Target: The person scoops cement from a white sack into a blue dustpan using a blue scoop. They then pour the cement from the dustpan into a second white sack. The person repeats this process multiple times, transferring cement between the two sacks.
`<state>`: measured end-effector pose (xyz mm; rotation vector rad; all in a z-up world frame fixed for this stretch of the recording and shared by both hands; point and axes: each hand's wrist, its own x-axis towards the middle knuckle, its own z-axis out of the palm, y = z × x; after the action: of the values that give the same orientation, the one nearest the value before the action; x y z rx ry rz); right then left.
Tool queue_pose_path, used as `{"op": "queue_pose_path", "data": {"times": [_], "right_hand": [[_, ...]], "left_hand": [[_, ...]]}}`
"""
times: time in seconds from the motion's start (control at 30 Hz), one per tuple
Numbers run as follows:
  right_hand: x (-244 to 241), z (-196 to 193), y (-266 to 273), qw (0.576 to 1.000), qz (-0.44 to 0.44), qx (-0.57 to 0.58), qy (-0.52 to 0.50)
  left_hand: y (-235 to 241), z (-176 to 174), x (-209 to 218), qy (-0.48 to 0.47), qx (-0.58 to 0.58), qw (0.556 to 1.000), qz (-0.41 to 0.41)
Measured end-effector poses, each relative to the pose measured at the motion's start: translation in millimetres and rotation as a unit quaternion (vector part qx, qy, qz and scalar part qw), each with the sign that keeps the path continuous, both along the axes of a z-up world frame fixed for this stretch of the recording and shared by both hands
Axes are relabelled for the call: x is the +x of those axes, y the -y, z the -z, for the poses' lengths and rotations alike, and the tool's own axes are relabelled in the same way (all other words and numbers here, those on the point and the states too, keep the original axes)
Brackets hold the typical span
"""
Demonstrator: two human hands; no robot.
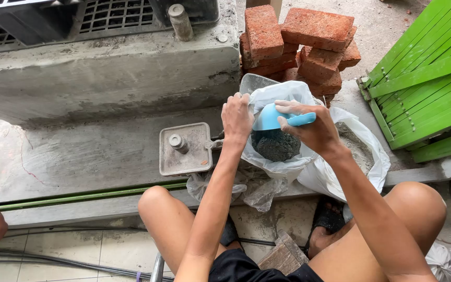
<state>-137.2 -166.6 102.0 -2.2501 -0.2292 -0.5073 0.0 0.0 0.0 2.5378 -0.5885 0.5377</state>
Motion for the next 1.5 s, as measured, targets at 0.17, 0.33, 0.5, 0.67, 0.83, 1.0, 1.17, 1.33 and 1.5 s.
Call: {"op": "queue_pose_path", "data": {"times": [0.17, 0.33, 0.5, 0.67, 0.83, 1.0, 1.17, 1.33, 1.5], "right_hand": [[3.0, 7.2, -9.9, 0.999, 0.019, -0.015, -0.033], [1.9, 9.3, -5.8, 0.998, 0.016, -0.022, -0.051], [-2.3, 5.2, 4.1, 0.998, 0.006, -0.007, -0.066], [-10.4, -8.1, 7.4, 0.998, 0.017, 0.004, -0.062], [-8.6, -22.4, 3.4, 0.998, 0.042, 0.009, -0.037], [-2.1, -1.4, 5.6, 1.000, 0.021, 0.003, -0.005], [2.0, 21.9, 7.5, 1.000, 0.015, 0.012, -0.018], [-9.3, -4.2, 7.9, 1.000, 0.017, 0.005, -0.007], [-20.7, -32.7, 16.4, 0.998, 0.047, -0.045, -0.008]], "left_hand": [[4.9, 2.5, 2.8, 0.017, -0.015, 1.000, 0.014], [2.4, -7.6, -0.9, 0.026, -0.012, 1.000, 0.000], [-4.1, -5.5, -8.4, -0.004, -0.012, 1.000, 0.007], [-3.0, -2.8, -13.9, -0.066, -0.050, 0.996, 0.036], [1.2, 9.9, -8.3, -0.135, -0.082, 0.986, 0.060], [1.2, -13.3, -11.1, -0.155, -0.099, 0.982, 0.050], [0.7, -29.5, -9.4, -0.141, -0.107, 0.983, 0.047], [-4.5, -33.6, -7.7, -0.122, -0.099, 0.987, 0.040], [-3.1, -35.0, -19.6, -0.166, -0.129, 0.975, 0.065]]}}
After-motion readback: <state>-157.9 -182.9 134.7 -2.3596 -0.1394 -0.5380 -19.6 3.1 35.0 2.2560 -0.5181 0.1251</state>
